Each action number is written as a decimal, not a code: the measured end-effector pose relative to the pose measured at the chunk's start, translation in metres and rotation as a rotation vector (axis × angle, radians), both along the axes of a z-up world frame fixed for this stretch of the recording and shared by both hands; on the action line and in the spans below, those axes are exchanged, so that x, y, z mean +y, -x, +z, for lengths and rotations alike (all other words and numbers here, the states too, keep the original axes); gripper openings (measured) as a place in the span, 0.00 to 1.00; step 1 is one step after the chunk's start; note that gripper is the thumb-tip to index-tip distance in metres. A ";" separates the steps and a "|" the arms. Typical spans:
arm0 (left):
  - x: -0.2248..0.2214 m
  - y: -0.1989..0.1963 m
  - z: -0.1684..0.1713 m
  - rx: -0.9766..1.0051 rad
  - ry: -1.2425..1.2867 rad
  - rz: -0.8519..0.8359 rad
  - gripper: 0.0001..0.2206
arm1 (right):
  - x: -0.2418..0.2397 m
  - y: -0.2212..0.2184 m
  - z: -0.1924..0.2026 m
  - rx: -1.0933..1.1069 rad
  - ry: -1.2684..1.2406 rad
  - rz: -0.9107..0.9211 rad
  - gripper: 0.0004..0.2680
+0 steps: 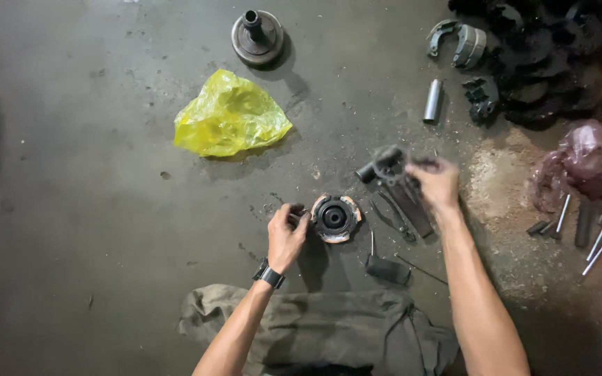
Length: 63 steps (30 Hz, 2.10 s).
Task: Cleaning and assembling mechanical motorcycle parts while sitting on a workshop floor.
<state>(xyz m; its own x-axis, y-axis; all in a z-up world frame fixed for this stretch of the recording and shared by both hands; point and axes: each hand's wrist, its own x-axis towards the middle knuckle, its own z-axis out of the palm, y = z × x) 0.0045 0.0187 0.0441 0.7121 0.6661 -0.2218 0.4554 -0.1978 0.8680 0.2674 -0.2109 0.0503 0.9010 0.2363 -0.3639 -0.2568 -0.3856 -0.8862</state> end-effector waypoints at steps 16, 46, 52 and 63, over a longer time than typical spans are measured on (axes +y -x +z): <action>-0.022 0.014 -0.020 -0.091 0.840 -0.111 0.12 | 0.003 0.140 -0.012 0.386 -0.284 0.236 0.09; -0.013 0.021 -0.047 0.195 0.216 -0.077 0.17 | 0.060 0.098 -0.002 -0.262 0.381 0.623 0.11; -0.013 0.022 -0.044 0.195 0.262 -0.063 0.16 | 0.077 0.093 0.007 -0.277 0.593 0.609 0.15; -0.005 0.033 -0.040 0.145 0.173 -0.110 0.17 | -0.032 0.048 -0.011 -0.535 0.568 0.131 0.08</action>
